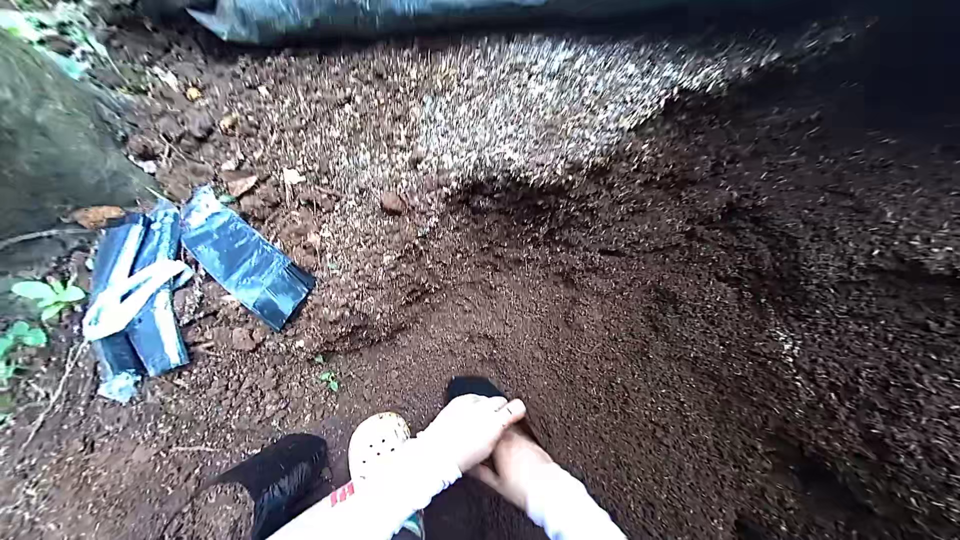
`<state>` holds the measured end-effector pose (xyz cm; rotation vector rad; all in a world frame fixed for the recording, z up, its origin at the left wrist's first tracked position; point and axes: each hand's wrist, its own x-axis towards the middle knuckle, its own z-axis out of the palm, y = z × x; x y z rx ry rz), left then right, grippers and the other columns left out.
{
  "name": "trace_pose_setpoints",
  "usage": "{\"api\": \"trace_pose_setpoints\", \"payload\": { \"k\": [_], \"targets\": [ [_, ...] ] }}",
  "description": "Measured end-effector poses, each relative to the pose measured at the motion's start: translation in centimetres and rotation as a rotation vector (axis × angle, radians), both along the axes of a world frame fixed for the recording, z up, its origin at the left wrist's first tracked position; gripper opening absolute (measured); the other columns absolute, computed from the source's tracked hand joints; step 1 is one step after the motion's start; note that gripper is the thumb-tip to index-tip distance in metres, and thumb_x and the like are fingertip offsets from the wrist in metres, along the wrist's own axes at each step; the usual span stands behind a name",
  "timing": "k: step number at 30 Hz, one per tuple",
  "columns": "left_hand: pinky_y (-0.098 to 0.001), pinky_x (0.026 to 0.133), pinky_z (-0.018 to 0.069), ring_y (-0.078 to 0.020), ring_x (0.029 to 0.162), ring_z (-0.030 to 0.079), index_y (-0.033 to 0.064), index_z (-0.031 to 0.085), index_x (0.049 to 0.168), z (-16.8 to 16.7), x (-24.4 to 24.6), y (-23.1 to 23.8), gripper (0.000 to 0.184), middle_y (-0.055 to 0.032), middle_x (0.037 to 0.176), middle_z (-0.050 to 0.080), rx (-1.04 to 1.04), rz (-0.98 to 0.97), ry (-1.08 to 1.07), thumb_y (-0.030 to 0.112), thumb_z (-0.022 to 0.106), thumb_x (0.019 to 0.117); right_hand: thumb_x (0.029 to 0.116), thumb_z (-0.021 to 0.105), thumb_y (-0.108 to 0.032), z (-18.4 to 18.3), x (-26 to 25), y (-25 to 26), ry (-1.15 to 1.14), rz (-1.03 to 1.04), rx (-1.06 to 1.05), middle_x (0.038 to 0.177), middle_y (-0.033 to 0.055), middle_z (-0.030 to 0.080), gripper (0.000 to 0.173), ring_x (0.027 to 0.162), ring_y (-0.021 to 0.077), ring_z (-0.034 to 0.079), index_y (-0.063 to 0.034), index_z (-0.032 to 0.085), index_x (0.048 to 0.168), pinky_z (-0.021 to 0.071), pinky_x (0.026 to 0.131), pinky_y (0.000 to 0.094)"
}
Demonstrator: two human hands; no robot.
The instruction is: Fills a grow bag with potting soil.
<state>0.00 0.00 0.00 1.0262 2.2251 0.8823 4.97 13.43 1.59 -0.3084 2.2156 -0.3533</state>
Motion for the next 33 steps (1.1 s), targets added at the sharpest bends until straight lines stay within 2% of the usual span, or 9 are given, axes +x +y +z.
{"api": "trace_pose_setpoints", "payload": {
  "k": [5, 8, 11, 15, 18, 21, 24, 28, 33],
  "targets": [
    [-0.0572, 0.094, 0.0536, -0.0383, 0.109, 0.07, 0.0051, 0.062, 0.132, 1.3, -1.7, -2.6, 0.036, -0.0206, 0.116, 0.071, -0.062, 0.176, -0.084, 0.023, 0.037, 0.1128, 0.1048, 0.044, -0.016, -0.5, 2.2, 6.9, 0.454, -0.856, -0.962, 0.12, 0.0084, 0.074, 0.034, 0.111, 0.0155, 0.071, 0.0033, 0.069, 0.117, 0.0591, 0.097, 0.0337],
    [-0.0544, 0.092, 0.0555, -0.038, 0.108, 0.069, 0.0104, 0.064, 0.136, 1.2, -1.6, -3.0, 0.033, -0.0202, 0.118, 0.068, -0.096, 0.068, -0.042, 0.013, 0.042, 0.1104, 0.1123, 0.021, -0.039, -6.9, 2.1, 8.3, 0.041, -1.645, -1.077, 0.116, 0.011, 0.072, 0.057, 0.099, 0.018, 0.072, 0.0023, 0.054, 0.133, 0.0583, 0.085, 0.0342],
    [-0.0556, 0.088, 0.0538, -0.0368, 0.106, 0.065, 0.0094, 0.066, 0.125, 2.6, -1.8, -2.8, 0.033, -0.0191, 0.113, 0.065, -0.201, 0.111, -0.277, 0.029, 0.043, 0.1112, 0.1077, 0.015, -0.062, -13.0, 0.9, 7.2, -0.298, -1.955, -1.064, 0.116, 0.0159, 0.067, 0.077, 0.101, 0.0235, 0.066, 0.0014, 0.05, 0.137, 0.0555, 0.089, 0.0426],
    [-0.0626, 0.101, 0.0487, -0.0366, 0.126, 0.061, 0.0271, 0.042, 0.155, 3.9, -2.3, -2.1, 0.056, -0.0166, 0.141, 0.06, -0.376, 0.328, -0.595, 0.049, 0.052, 0.104, 0.0988, 0.023, -0.078, -16.0, -4.0, 5.6, -0.374, -2.108, -1.254, 0.139, 0.0331, 0.053, 0.097, 0.116, 0.0404, 0.065, 0.0011, 0.019, 0.155, 0.0575, 0.094, 0.0495],
    [-0.0558, 0.102, 0.051, -0.037, 0.127, 0.062, 0.0141, 0.048, 0.154, 3.3, -1.0, -2.1, 0.047, -0.0167, 0.142, 0.061, -0.353, 0.273, -0.318, 0.031, 0.045, 0.1101, 0.0895, 0.03, -0.088, -15.7, -7.8, 4.1, -0.344, -2.195, -1.461, 0.165, 0.0203, 0.03, 0.097, 0.143, 0.0448, 0.043, -0.0304, 0.011, 0.164, 0.0463, 0.106, 0.0684],
    [-0.0447, 0.083, 0.0619, -0.0357, 0.103, 0.073, 0.0001, 0.072, 0.12, 0.3, 0.5, -2.6, 0.026, -0.0183, 0.127, 0.069, -0.096, 0.212, 0.202, 0.011, 0.063, 0.0976, 0.0921, 0.023, -0.085, -15.2, -10.5, 2.4, -0.216, -2.163, -1.62, 0.133, 0.0072, 0.063, 0.081, 0.12, 0.0276, 0.063, -0.0279, 0.043, 0.145, 0.0558, 0.089, 0.0578],
    [-0.0477, 0.079, 0.062, -0.0352, 0.101, 0.073, -0.0011, 0.06, 0.136, 1.7, 0.1, -2.2, 0.047, -0.0213, 0.142, 0.058, -0.145, 0.262, -0.055, 0.014, 0.07, 0.0929, 0.1067, 0.02, -0.064, -13.5, -11.5, 1.4, -0.105, -2.158, -1.626, 0.129, 0.0102, 0.059, 0.065, 0.115, 0.0227, 0.061, -0.0157, 0.04, 0.145, 0.055, 0.089, 0.0464],
    [-0.0455, 0.109, 0.0496, -0.0291, 0.137, 0.056, 0.0025, 0.052, 0.149, 1.9, -1.0, -1.8, 0.059, -0.015, 0.162, 0.041, -0.128, 0.167, -0.327, 0.0, 0.063, 0.0915, 0.1133, 0.015, -0.044, -13.8, -9.2, 2.0, -0.064, -2.038, -1.559, 0.144, 0.0149, 0.048, 0.056, 0.126, 0.0235, 0.055, -0.0088, 0.026, 0.155, 0.0522, 0.099, 0.0442],
    [-0.0376, 0.126, 0.0289, -0.0203, 0.152, 0.036, 0.0018, 0.043, 0.155, 0.8, -3.6, -2.1, 0.072, -0.012, 0.166, 0.035, 0.034, 0.159, -0.419, 0.002, 0.066, 0.0868, 0.0965, 0.028, -0.078, -11.8, -9.9, 4.5, -0.223, -1.835, -1.917, 0.095, 0.0043, 0.075, 0.072, 0.085, 0.0176, 0.073, -0.018, 0.064, 0.113, 0.0622, 0.069, 0.0417]
  ]
}}
